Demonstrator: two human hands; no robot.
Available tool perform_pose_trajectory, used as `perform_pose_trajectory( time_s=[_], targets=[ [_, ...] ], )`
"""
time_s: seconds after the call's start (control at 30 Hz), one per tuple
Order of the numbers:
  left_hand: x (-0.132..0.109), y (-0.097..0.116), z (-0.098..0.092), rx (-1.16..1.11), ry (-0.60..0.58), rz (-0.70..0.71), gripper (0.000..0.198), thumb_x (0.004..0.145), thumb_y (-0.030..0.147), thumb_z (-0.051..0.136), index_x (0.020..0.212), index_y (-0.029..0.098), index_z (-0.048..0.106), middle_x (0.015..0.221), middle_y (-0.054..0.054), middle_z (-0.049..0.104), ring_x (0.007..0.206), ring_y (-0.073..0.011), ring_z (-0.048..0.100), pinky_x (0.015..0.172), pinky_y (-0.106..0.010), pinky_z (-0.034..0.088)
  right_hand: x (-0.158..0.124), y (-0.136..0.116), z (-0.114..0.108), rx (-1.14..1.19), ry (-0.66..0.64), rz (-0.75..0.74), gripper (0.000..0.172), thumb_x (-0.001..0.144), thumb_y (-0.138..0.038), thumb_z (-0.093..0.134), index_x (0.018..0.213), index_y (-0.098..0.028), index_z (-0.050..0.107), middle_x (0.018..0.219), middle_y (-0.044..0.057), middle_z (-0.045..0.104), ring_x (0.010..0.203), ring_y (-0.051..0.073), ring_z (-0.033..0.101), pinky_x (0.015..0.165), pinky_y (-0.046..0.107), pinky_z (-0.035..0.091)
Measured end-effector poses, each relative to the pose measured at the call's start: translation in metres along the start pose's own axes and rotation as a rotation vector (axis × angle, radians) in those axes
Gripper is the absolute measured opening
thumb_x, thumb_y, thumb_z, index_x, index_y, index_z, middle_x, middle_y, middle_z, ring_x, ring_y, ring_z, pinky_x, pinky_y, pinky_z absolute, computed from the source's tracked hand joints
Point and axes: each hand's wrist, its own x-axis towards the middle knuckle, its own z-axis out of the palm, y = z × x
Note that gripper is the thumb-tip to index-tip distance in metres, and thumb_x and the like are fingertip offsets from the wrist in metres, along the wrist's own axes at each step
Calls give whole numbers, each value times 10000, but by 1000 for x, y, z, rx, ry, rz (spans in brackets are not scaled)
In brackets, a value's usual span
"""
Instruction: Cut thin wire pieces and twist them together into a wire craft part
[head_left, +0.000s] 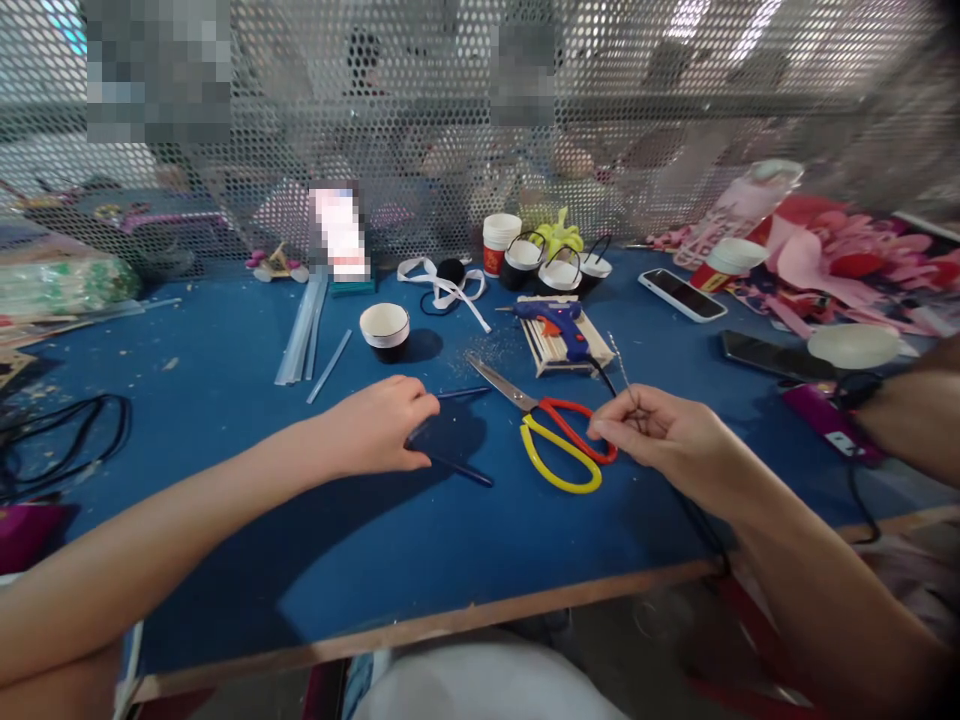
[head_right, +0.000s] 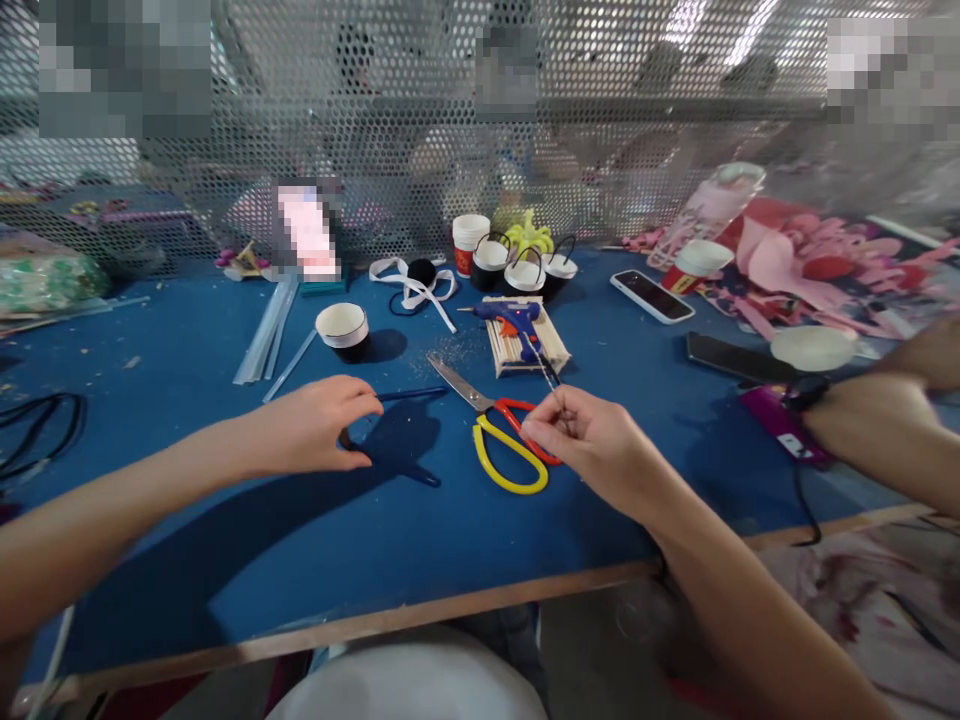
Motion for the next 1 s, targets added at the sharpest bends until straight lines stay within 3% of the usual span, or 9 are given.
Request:
perform_pose_trajectory(
  time_s=[0.13, 0.23, 0.37, 0.6, 0.83, 0.93, 1.0],
  targets=[
    [10, -7, -28, -16, -30, -159, 507, 707, 530, 556, 1041, 149, 567, 938, -88, 617, 842, -213, 579, 713, -301, 436, 2, 4, 2, 45, -1, -5, 302, 696, -460, 624, 746, -166, 580, 554, -4, 548, 476, 84, 456, 436, 204, 361],
    [30, -8, -33, -52, 5, -182, 535, 700, 550, 541, 1033, 133, 575, 873, -88, 636, 789, -205, 585, 647, -282, 421, 4, 6, 6, 60, -3, -31, 305, 711, -467, 604, 780, -169, 590, 571, -3, 547, 507, 93, 469, 463, 208, 374],
    [62, -13, -23, -28, 128, -196, 486, 719, 512, 524, 990, 113, 582, 918, -113, 633, 807, -215, 579, 661, -301, 420, 4, 11, 6, -59, 27, -56, 310, 763, -485, 536, 751, -180, 586, 570, -6, 538, 511, 97, 452, 465, 209, 360],
    [105, -25, 5, 11, 201, -234, 469, 750, 474, 523, 1020, 91, 555, 917, -147, 626, 860, -272, 579, 698, -352, 439, 0, 18, -2, -216, 129, -85, 385, 799, -460, 488, 534, -185, 439, 448, -43, 349, 426, 76, 297, 403, 211, 260],
    [148, -43, 28, -18, 244, -185, 433, 759, 367, 571, 1076, 73, 548, 1057, -156, 590, 997, -256, 542, 841, -348, 425, 1, 22, 3, -184, 90, -90, 233, 778, -401, 536, 777, -185, 625, 514, -33, 457, 446, 78, 353, 414, 202, 293],
    [155, -45, 33, -6, 280, -198, 358, 798, 251, 525, 1093, 49, 550, 1144, -184, 544, 1106, -264, 470, 929, -376, 370, 1, 22, 1, -168, 110, -86, 294, 771, -377, 545, 992, -200, 621, 601, -24, 528, 451, 79, 389, 424, 206, 319],
    [152, -39, 35, 2, 307, -197, 318, 819, 205, 483, 1086, 51, 562, 1163, -187, 528, 1134, -264, 439, 949, -390, 348, 0, 22, -4, -192, 132, -70, 282, 786, -377, 522, 979, -200, 625, 631, -17, 559, 474, 86, 428, 453, 210, 345]
  ],
)
